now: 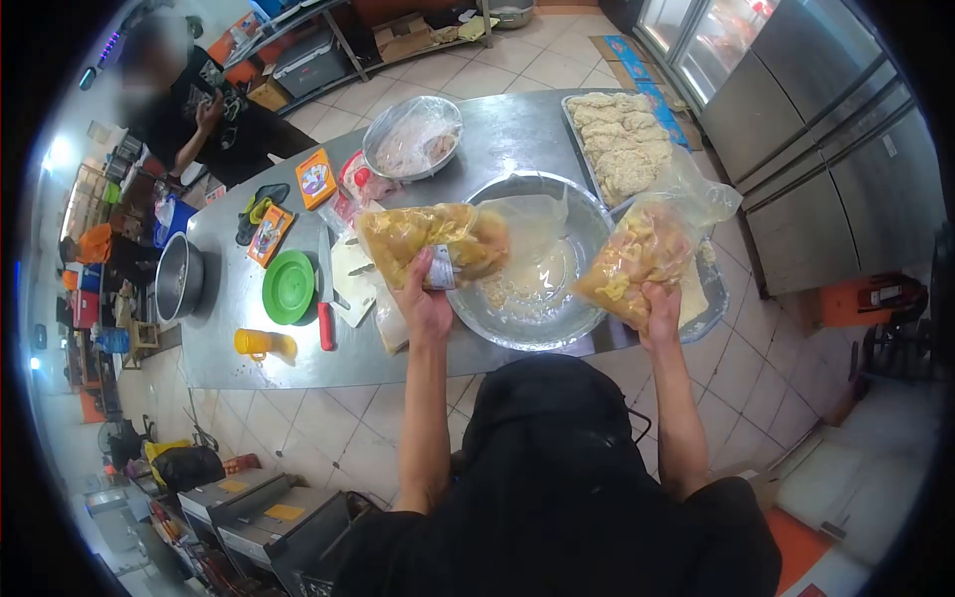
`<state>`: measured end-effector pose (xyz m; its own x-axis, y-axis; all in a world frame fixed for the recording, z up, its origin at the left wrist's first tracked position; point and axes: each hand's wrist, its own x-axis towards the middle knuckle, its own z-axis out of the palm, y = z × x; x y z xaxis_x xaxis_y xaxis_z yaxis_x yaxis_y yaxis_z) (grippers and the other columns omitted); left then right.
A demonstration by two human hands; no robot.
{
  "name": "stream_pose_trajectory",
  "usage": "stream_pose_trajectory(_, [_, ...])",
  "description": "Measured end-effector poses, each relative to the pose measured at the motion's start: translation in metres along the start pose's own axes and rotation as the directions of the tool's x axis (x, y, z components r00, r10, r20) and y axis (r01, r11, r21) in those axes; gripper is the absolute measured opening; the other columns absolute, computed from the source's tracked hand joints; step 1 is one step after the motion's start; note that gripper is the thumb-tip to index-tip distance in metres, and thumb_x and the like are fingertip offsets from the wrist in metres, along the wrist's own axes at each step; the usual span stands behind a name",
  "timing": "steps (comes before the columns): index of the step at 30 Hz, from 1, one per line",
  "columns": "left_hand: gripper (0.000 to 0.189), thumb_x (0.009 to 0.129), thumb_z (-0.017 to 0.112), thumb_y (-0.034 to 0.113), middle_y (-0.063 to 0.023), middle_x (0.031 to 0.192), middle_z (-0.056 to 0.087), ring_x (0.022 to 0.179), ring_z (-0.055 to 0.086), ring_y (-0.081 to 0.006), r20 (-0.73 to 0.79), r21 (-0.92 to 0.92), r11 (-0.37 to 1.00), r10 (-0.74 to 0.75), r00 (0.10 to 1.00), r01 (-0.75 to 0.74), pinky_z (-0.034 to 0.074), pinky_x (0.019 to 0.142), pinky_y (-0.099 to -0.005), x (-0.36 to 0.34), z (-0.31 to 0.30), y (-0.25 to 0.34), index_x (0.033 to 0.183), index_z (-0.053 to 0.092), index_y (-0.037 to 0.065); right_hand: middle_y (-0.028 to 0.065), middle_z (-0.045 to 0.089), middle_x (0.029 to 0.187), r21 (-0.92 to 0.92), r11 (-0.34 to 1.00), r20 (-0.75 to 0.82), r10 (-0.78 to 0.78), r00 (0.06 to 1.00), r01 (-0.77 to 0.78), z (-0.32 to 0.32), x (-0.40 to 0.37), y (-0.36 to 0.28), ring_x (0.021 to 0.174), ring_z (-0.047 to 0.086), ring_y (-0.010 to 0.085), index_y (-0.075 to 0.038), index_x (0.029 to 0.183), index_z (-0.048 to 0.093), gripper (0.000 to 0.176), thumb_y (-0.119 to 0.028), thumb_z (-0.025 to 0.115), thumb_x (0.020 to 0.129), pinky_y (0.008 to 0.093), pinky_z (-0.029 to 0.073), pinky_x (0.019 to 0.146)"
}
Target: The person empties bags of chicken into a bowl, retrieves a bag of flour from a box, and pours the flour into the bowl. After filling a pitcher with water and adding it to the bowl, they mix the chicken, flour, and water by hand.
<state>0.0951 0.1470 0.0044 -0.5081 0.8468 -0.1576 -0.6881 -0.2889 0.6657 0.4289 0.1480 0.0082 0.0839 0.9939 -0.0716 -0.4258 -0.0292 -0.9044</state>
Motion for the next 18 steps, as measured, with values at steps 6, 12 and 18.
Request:
stream_pose_trajectory(6, [0.033,0.087,0.063,0.008,-0.0071,0.105,0.064,0.099,0.063,-0.0195,0.092,0.05,0.999,-0.001,0.996,-0.004,0.05,0.094,-0.0391,0.003,0.018,0.002,0.119,0.056,0.001,0.0102,0.057,0.119,-0.071,0.992,0.036,-0.104,0.994,0.107,0.003,0.013,-0.02,0.106,0.059,0.0194,0.003,0.13,0.044,0.054,-0.008,0.061,0.081,0.0341,0.05,0.093])
stream_pose_trajectory(12, [0.041,0.088,0.06,0.016,-0.0091,0.111,0.064,0.105,0.063,-0.0215,0.041,-0.029,0.992,-0.12,0.992,0.121,0.05,0.096,-0.0398,-0.014,0.017,-0.002,0.125,0.052,0.0,0.0079,0.058,0.117,-0.169,0.959,0.065,-0.218,0.974,0.226,0.016,0.081,-0.027,0.106,0.059,0.0171,0.002,0.127,0.047,0.05,0.0,0.061,0.08,0.0328,0.049,0.094])
stream_pose_trajectory(18, [0.041,0.087,0.061,0.019,-0.0091,0.114,0.063,0.108,0.062,-0.0221,-0.047,0.021,0.998,-0.053,0.997,0.054,0.05,0.097,-0.0405,-0.04,0.014,-0.01,0.124,0.053,0.002,0.0074,0.06,0.116,-0.223,0.925,0.198,-0.267,0.943,0.308,0.042,0.198,0.009,0.106,0.06,0.0171,-0.001,0.126,0.05,0.051,0.004,0.062,0.076,0.0322,0.05,0.091])
